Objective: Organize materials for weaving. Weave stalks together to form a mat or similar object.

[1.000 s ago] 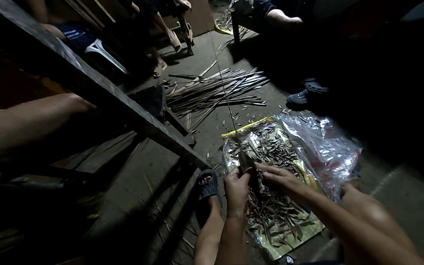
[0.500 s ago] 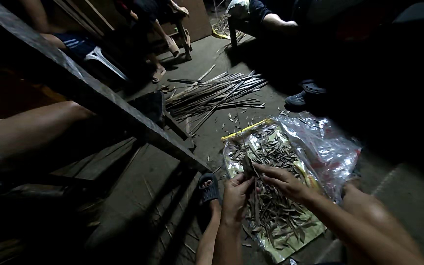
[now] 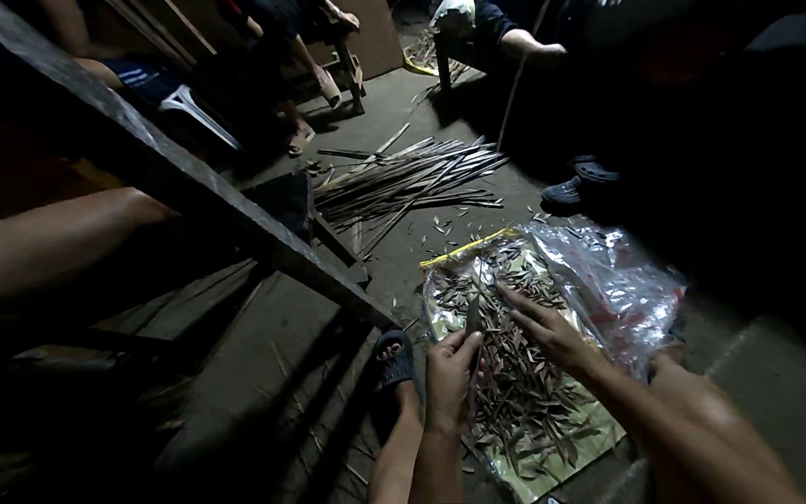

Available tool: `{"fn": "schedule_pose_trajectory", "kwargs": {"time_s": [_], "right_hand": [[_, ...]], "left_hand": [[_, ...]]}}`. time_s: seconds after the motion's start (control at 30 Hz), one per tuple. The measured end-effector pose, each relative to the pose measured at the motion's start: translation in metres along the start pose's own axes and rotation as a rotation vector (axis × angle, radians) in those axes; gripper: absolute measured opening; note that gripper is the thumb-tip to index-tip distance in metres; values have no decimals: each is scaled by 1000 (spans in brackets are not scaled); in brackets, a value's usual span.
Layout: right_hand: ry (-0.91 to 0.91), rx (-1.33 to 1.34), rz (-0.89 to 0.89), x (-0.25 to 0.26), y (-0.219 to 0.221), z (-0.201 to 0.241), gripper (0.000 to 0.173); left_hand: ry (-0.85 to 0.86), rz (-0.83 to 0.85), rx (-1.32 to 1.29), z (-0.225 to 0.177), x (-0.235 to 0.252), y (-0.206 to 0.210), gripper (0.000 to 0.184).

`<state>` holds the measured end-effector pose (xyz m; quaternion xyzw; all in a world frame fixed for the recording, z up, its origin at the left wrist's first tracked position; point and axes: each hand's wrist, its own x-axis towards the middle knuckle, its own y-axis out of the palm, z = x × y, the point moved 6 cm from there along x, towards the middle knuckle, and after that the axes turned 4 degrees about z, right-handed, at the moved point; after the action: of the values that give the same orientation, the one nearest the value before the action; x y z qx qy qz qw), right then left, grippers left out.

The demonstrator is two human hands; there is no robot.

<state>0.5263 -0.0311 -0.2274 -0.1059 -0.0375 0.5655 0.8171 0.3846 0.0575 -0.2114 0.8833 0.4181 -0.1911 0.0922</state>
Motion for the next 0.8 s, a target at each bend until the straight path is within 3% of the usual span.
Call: {"fn": "schedule_pose_trajectory", "kwargs": {"time_s": [0.13, 0.3, 0.5, 0.7, 0.8], "right_hand": [[91, 68, 160, -16, 30, 11, 49], [151, 34, 176, -19, 41, 4, 49], [195, -46, 78, -20, 44, 1, 49], [212, -31, 13, -16, 43, 0, 48], [207, -152, -44, -14, 39, 1, 47]], "left_hand": [[304, -190, 523, -5, 1, -2, 18], [564, -344, 971, -15, -10, 20, 9], [671, -460, 1136, -12, -8, 27, 3], [653, -421, 1130, -11, -9, 36, 6], [663, -417, 1110, -11, -8, 37, 7]]}}
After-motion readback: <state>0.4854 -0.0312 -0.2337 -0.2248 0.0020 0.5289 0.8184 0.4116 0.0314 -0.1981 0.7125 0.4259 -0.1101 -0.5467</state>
